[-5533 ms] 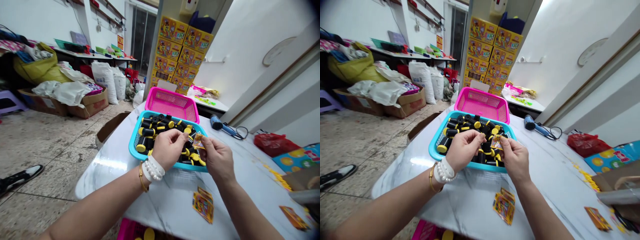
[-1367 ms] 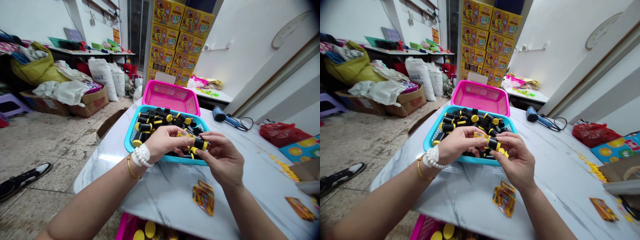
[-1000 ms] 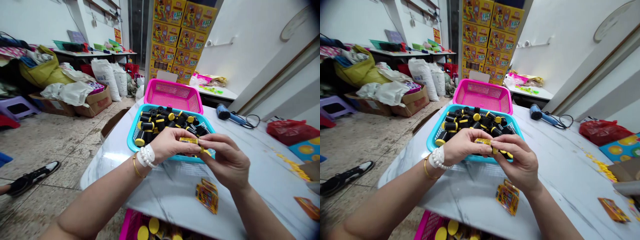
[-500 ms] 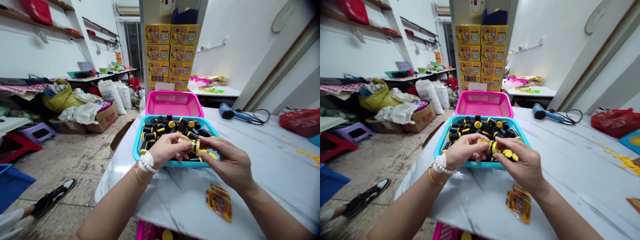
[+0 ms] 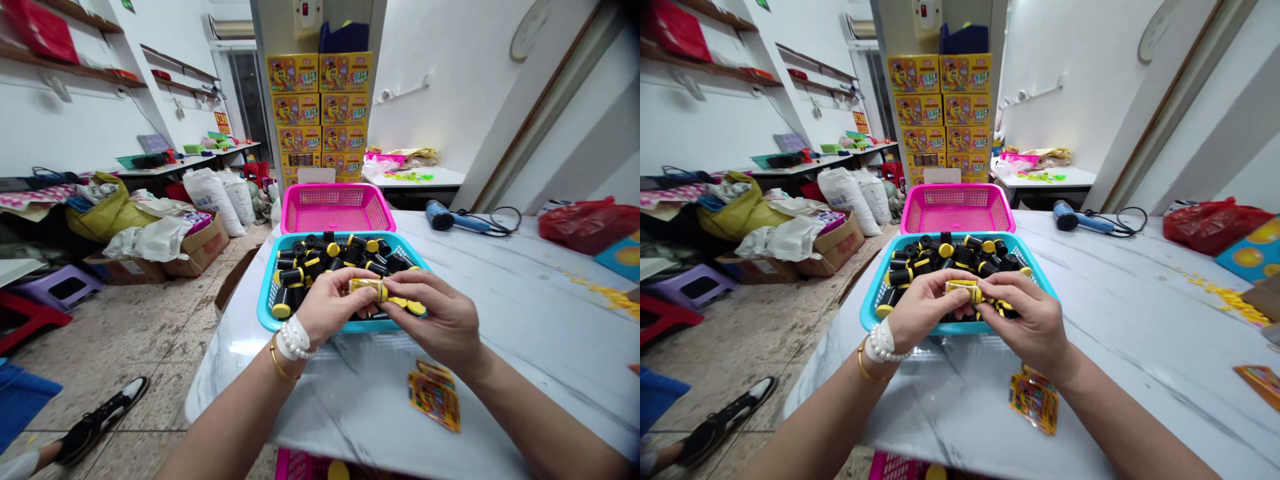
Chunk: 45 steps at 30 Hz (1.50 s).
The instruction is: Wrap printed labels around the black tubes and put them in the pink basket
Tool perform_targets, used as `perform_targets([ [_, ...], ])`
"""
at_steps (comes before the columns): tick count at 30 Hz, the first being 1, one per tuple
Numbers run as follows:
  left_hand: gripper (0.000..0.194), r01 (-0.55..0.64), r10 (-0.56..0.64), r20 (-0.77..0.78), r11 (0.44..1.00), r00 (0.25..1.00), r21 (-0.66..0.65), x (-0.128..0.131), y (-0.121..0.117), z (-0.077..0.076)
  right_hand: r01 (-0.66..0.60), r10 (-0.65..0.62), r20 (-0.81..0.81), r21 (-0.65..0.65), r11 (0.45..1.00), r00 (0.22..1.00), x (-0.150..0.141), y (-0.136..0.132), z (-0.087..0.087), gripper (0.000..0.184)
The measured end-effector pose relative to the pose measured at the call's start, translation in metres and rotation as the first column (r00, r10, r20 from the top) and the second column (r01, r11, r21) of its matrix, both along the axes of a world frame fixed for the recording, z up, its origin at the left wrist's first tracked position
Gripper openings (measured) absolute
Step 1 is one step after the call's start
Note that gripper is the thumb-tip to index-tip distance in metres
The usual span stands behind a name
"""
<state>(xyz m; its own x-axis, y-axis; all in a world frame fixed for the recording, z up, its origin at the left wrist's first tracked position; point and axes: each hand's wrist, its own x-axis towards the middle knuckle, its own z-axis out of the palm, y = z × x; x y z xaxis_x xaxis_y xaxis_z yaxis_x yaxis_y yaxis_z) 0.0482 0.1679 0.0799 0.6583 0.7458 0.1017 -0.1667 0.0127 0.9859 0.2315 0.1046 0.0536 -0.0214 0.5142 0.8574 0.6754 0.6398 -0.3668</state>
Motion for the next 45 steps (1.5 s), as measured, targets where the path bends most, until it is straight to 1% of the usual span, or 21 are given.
perform_targets([
  [4,0.029,-0.067,0.075,-0.064,0.991,0.995,0.119,0.004,-0.005,-0.005,0.010,-0.011,-0.030,-0.034,0.999,1.000,0.000,0.000,-0.002,0.025],
  [6,0.039,-0.081,0.101,-0.129,0.985,0.986,0.153,0.003,-0.005,-0.005,-0.001,-0.001,-0.037,-0.043,0.999,0.999,0.000,0.001,-0.001,0.027],
  [9,0.055,-0.050,0.074,-0.192,0.991,0.979,0.128,-0.004,0.001,-0.001,-0.017,0.017,-0.003,-0.014,1.000,1.000,0.002,0.001,0.000,0.032],
  [13,0.043,0.023,-0.006,-0.217,0.997,0.976,0.078,-0.010,0.011,0.006,-0.049,0.049,0.004,-0.016,0.999,0.999,0.005,0.003,0.000,0.034],
  [15,0.032,0.028,-0.010,-0.187,0.995,0.982,0.096,-0.008,0.012,0.006,-0.065,0.059,-0.080,-0.074,0.995,0.995,0.005,0.004,-0.001,0.028],
  [16,0.027,0.015,0.003,-0.155,0.993,0.988,0.117,-0.007,0.010,0.005,-0.081,0.059,-0.164,-0.129,0.988,0.985,0.004,0.003,-0.001,0.024],
  [18,0.023,-0.027,0.040,-0.079,0.987,0.996,0.161,-0.003,0.007,0.002,-0.159,0.040,-0.387,-0.279,0.947,0.921,0.001,0.003,0.000,0.017],
  [19,0.022,-0.040,0.049,-0.048,0.983,0.998,0.179,-0.001,0.005,0.001,-0.222,0.018,-0.499,-0.353,0.909,0.866,-0.001,0.003,0.001,0.017],
  [21,0.023,-0.042,0.044,-0.004,0.977,0.999,0.208,0.002,0.003,-0.002,-0.370,-0.038,-0.668,-0.458,0.809,0.743,-0.002,0.003,0.004,0.023],
  [23,0.025,-0.012,0.011,0.008,0.972,1.000,0.235,0.002,0.002,-0.004,-0.478,-0.084,-0.748,-0.502,0.721,0.658,-0.001,0.004,0.006,0.029],
  [25,0.027,0.013,-0.014,0.002,0.962,1.000,0.271,0.001,0.002,-0.004,-0.535,-0.098,-0.780,-0.510,0.674,0.619,0.000,0.004,0.008,0.030],
  [26,0.030,0.024,-0.024,-0.001,0.961,1.000,0.275,0.001,0.002,-0.004,-0.542,-0.092,-0.782,-0.506,0.671,0.616,0.001,0.005,0.008,0.030],
  [27,0.035,0.027,-0.027,-0.005,0.964,1.000,0.266,0.001,0.002,-0.003,-0.535,-0.077,-0.778,-0.496,0.684,0.623,0.001,0.005,0.008,0.029],
  [30,0.050,-0.019,0.029,-0.055,0.983,0.998,0.183,0.000,0.003,-0.003,-0.461,0.000,-0.736,-0.425,0.779,0.677,0.000,0.006,0.006,0.028],
  [32,0.046,-0.048,0.066,-0.108,0.986,0.992,0.162,0.000,0.004,-0.004,-0.409,0.041,-0.695,-0.373,0.833,0.718,-0.003,0.006,0.005,0.027],
  [34,0.041,-0.048,0.070,-0.118,0.982,0.991,0.185,0.000,0.004,-0.004,-0.386,0.034,-0.678,-0.376,0.842,0.734,-0.006,0.005,0.004,0.026],
  [36,0.038,-0.037,0.061,-0.107,0.977,0.992,0.211,0.001,0.004,-0.003,-0.393,-0.021,-0.698,-0.427,0.814,0.716,-0.008,0.004,0.004,0.028],
  [38,0.038,-0.035,0.056,-0.094,0.977,0.994,0.211,0.000,0.004,-0.001,-0.424,-0.073,-0.739,-0.461,0.780,0.669,-0.009,0.003,0.003,0.030],
  [40,0.038,-0.010,0.027,-0.092,0.983,0.995,0.181,-0.001,0.003,0.001,-0.474,-0.077,-0.772,-0.462,0.750,0.631,-0.007,0.003,0.004,0.029],
  [43,0.045,0.056,-0.044,-0.125,0.994,0.991,0.092,-0.003,0.001,0.004,-0.570,0.014,-0.764,-0.469,0.674,0.645,-0.001,0.001,0.007,0.027],
  [45,0.054,0.109,-0.101,-0.174,0.994,0.979,0.033,-0.004,0.001,0.004,-0.617,0.113,-0.730,-0.473,0.629,0.674,0.002,0.001,0.010,0.035],
])
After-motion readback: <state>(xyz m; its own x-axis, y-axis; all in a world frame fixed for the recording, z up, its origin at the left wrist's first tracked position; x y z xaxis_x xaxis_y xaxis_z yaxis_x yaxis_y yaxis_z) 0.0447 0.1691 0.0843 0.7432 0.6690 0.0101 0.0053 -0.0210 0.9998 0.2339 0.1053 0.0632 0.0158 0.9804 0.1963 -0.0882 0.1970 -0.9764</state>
